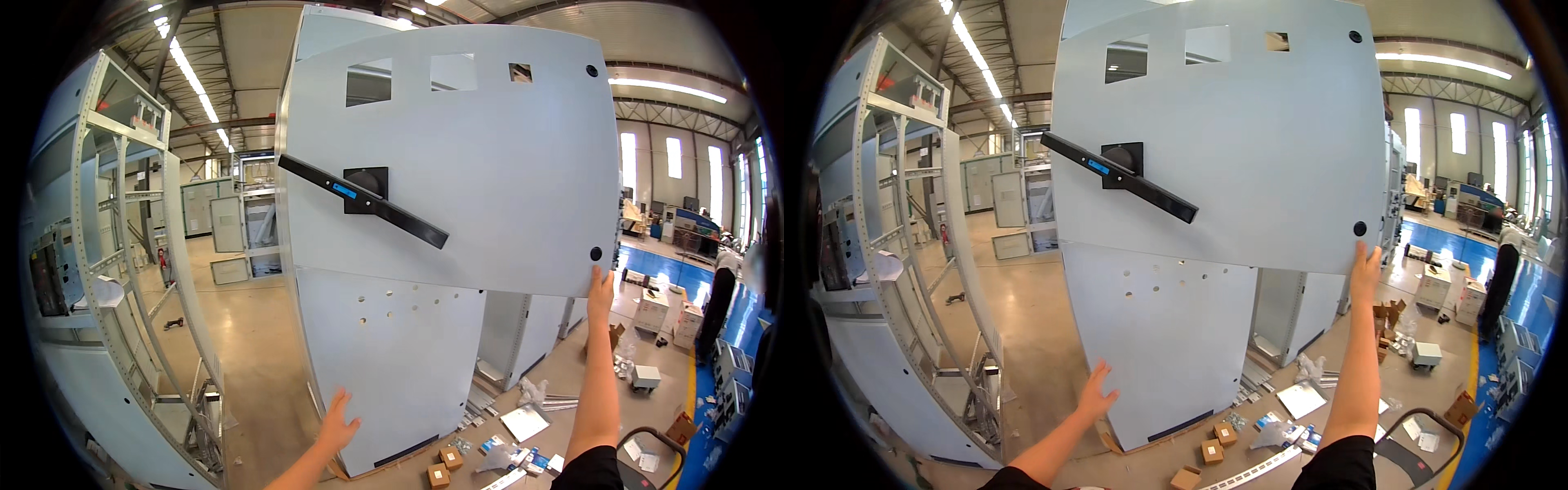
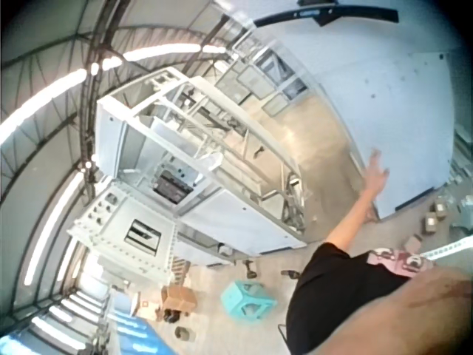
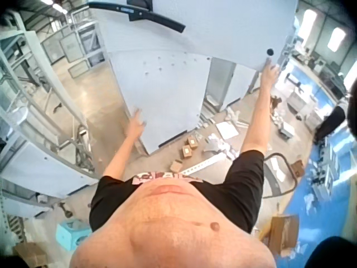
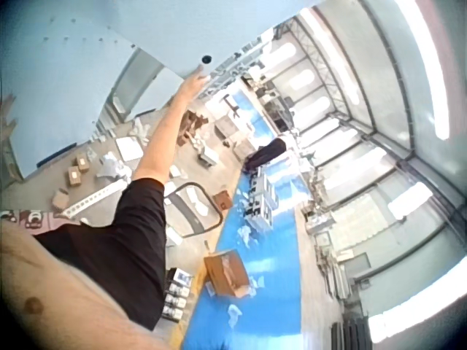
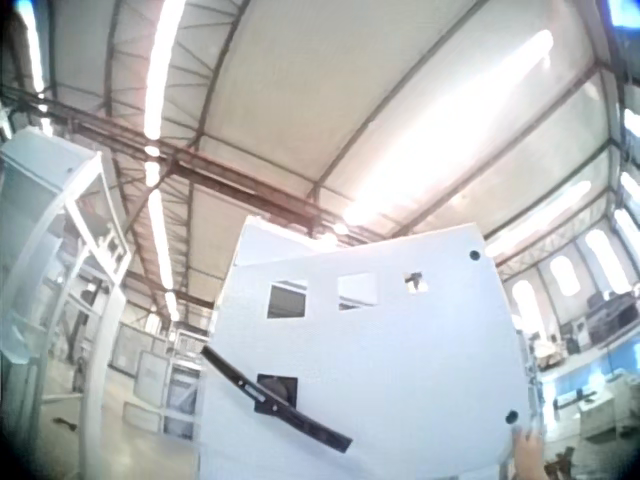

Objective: The person uses a cordless drill to fasten components inside an electrical cabinet, then moves to the floor to unpack boxes and handle small electrical parts and plastic bags.

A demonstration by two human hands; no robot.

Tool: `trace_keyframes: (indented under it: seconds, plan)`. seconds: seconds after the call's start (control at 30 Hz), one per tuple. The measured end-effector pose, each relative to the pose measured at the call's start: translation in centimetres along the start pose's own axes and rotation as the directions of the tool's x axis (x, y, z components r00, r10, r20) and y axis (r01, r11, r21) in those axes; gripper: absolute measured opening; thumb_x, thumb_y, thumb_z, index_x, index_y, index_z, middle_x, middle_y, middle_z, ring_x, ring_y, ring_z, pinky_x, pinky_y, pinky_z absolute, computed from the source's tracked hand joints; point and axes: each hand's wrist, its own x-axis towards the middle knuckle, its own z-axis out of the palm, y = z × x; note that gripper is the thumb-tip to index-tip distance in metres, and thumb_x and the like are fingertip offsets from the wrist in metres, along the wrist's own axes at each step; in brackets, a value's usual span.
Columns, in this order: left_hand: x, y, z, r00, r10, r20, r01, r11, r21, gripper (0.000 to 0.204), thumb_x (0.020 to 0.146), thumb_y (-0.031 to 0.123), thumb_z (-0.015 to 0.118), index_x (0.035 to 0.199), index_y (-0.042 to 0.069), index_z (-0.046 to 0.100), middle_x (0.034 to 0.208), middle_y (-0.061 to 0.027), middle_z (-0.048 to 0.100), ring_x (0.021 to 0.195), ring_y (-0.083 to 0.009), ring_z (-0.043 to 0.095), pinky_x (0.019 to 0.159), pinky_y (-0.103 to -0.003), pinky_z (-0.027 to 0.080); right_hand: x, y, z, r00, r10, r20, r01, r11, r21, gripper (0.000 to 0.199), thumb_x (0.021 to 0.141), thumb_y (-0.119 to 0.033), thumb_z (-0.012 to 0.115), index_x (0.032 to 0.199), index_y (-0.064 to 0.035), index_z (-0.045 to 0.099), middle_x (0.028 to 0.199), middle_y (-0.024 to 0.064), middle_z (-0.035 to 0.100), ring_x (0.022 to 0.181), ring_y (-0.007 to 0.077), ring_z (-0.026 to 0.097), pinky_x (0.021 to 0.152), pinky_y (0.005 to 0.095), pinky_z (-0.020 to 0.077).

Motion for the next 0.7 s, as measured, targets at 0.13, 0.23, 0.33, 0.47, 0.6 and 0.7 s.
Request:
trace_keyframes:
  seconds: [0.13,0.23,0.33,0.47,0.6,0.7]
  plan:
    - [-3.7,1.2,1.6,0.999,0.042,0.026,-0.039,0.995,-0.095,0.061,0.083,0.016,0.07,0.138,0.002,0.046,0.153,-0.0193,0.033,0.141,-0.0337,0.034,0.114,-0.041,0.031,-2.0,-2.8,-2.7,0.999,-0.034,0.039,0.033,0.999,0.036,0.055,0.098,-0.054,0.049,0.102,0.0012,0.047,0.089,0.0202,0.06,0.084,0.032,0.058,0.076,0.0424,0.0448]
    - [-7.6,2.5,3.8,0.997,0.055,0.056,-0.041,0.976,-0.212,0.057,0.082,0.018,0.071,0.133,0.002,0.05,0.149,-0.02,0.039,0.139,-0.0342,0.036,0.113,-0.042,0.032,-2.9,-4.5,-4.9,0.998,-0.011,0.061,0.009,1.0,0.023,0.053,0.099,-0.052,0.049,0.102,0.0017,0.047,0.091,0.0205,0.061,0.086,0.032,0.058,0.078,0.0423,0.0451]
    - [-13.6,1.9,7.5,0.99,-0.032,0.139,0.081,0.929,-0.361,0.054,0.083,0.022,0.07,0.13,0.003,0.054,0.148,-0.0194,0.042,0.137,-0.0339,0.039,0.112,-0.041,0.033,-3.5,-5.6,-6.2,0.998,-0.014,0.064,0.013,1.0,0.014,0.049,0.1,-0.048,0.048,0.104,0.0004,0.046,0.092,0.0212,0.061,0.087,0.0349,0.059,0.078,0.043,0.0452]
    - [-22.3,2.0,9.5,0.946,0.061,0.319,-0.006,0.985,-0.172,0.047,0.086,0.024,0.069,0.13,0.01,0.057,0.145,-0.0157,0.045,0.131,-0.032,0.046,0.105,-0.039,0.042,-4.4,-7.0,-7.8,0.997,-0.059,0.057,0.059,0.998,0.004,0.044,0.101,-0.044,0.048,0.106,-0.0006,0.045,0.092,0.0213,0.061,0.086,0.0369,0.059,0.077,0.0434,0.0456]
    - [-28.9,5.4,8.3,0.864,-0.117,0.49,0.223,0.961,-0.163,0.044,0.088,0.028,0.066,0.128,0.011,0.059,0.144,-0.0158,0.046,0.129,-0.032,0.048,0.104,-0.039,0.042,-5.7,-9.1,-9.2,0.991,-0.06,0.122,0.05,0.995,0.084,0.046,0.101,-0.046,0.047,0.104,0.0001,0.045,0.089,0.0177,0.057,0.082,0.031,0.054,0.079,0.0408,0.0446]
    - [-32.9,6.5,9.7,0.852,-0.15,0.502,0.305,0.922,-0.241,0.043,0.087,0.027,0.064,0.127,0.01,0.06,0.139,-0.0165,0.05,0.126,-0.0331,0.05,0.105,-0.039,0.041,-6.1,-10.8,-11.4,0.973,0.011,0.231,-0.019,0.999,0.032,0.038,0.102,-0.037,0.049,0.106,-0.0001,0.044,0.09,0.0213,0.062,0.082,0.0365,0.06,0.073,0.0444,0.0461]
